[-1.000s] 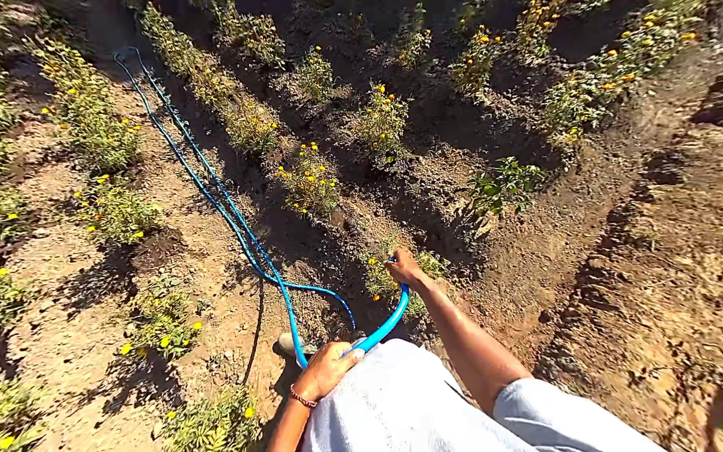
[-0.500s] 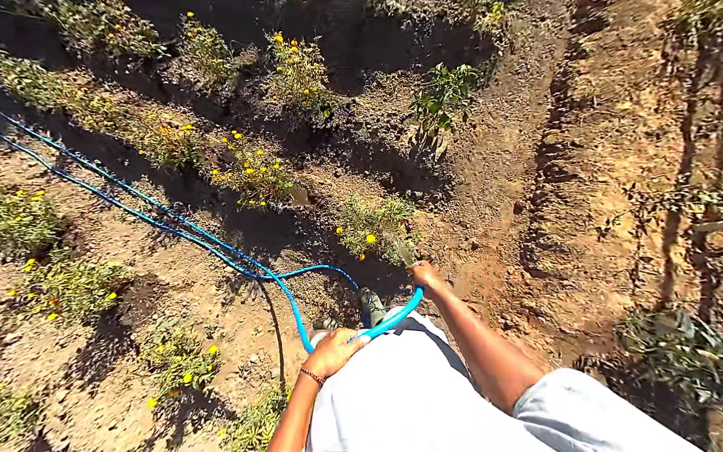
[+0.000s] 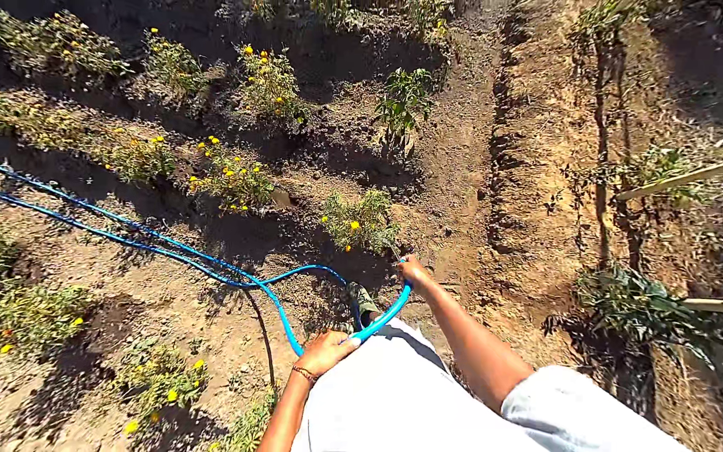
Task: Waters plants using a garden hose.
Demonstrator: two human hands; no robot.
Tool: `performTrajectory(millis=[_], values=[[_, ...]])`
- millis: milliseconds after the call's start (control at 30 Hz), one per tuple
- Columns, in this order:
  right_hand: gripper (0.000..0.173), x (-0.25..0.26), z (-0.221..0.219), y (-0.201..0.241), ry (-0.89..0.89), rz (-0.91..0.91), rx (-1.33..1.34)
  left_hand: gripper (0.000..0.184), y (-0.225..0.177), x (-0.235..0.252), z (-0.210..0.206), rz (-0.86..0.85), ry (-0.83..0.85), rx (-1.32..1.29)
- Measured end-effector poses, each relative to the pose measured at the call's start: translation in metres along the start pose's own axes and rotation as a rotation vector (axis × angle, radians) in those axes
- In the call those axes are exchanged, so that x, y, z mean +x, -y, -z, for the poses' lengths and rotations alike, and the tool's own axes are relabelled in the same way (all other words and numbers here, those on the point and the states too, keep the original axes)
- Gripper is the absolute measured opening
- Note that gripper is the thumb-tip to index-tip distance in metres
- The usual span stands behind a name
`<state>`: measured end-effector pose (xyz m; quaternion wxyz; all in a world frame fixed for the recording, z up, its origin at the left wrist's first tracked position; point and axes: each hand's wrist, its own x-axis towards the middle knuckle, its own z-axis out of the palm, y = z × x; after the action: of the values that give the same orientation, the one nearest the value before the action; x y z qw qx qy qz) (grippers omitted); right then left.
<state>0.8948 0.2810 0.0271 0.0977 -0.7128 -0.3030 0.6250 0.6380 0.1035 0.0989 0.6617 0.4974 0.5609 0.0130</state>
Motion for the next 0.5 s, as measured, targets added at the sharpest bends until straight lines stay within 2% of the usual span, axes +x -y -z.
performTrajectory(millis=[500], values=[[0.041,-0.045,-0.032,-0.04,-0.028,0.115,-0.104,0.048,0.058,-0.039,-0.051,-0.057,-0.01,-0.015]])
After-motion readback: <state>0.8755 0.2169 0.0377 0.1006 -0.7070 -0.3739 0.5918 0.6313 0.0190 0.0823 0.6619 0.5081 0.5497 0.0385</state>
